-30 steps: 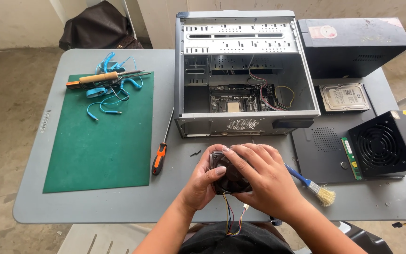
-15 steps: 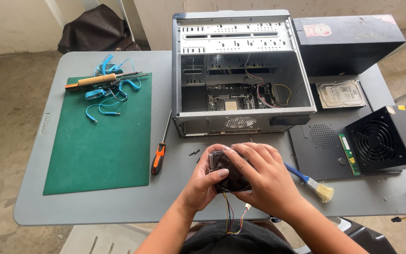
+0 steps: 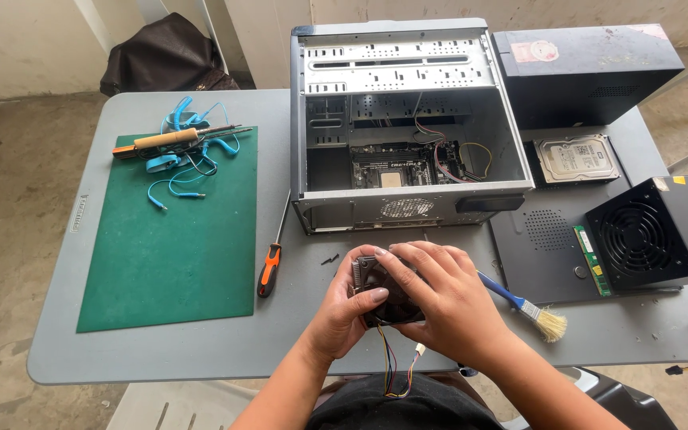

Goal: Reassembling a CPU fan by screwing it onto a heatsink and then installing it onto the motherboard inside a computer case.

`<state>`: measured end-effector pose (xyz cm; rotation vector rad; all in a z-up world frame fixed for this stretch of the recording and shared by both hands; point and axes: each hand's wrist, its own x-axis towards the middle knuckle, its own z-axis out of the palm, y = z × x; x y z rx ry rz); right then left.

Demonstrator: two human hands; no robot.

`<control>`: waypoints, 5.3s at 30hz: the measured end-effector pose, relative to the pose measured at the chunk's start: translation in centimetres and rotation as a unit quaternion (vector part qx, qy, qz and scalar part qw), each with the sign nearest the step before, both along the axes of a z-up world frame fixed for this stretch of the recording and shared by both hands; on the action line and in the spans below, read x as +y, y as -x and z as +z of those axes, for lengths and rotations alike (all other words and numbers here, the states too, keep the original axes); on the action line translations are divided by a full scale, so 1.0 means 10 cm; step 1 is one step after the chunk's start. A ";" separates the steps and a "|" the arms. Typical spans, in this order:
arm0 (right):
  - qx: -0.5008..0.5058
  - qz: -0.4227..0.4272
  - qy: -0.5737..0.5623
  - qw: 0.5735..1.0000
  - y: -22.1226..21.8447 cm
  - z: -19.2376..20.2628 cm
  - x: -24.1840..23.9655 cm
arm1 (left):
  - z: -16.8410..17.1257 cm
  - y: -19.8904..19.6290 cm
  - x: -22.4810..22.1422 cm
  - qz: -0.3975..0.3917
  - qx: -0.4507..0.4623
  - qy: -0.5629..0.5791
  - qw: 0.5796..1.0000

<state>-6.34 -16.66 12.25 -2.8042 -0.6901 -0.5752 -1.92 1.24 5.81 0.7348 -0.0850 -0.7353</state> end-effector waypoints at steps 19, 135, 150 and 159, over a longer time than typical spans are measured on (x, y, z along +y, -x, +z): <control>0.005 0.035 -0.008 0.999 -0.09 -0.14 0.05 | -0.27 0.08 0.10 0.054 -0.019 -0.023 0.998; 0.080 -0.111 0.276 0.951 1.50 0.47 -1.79 | 0.39 0.51 -0.15 0.061 0.085 -0.348 0.932; 0.170 -0.189 0.058 0.965 1.09 1.02 -1.33 | 0.25 0.37 -0.24 0.064 0.159 -0.327 0.929; 0.129 -0.138 -0.139 0.972 1.02 1.12 -1.41 | 0.24 0.38 -0.40 0.030 0.179 -0.329 0.927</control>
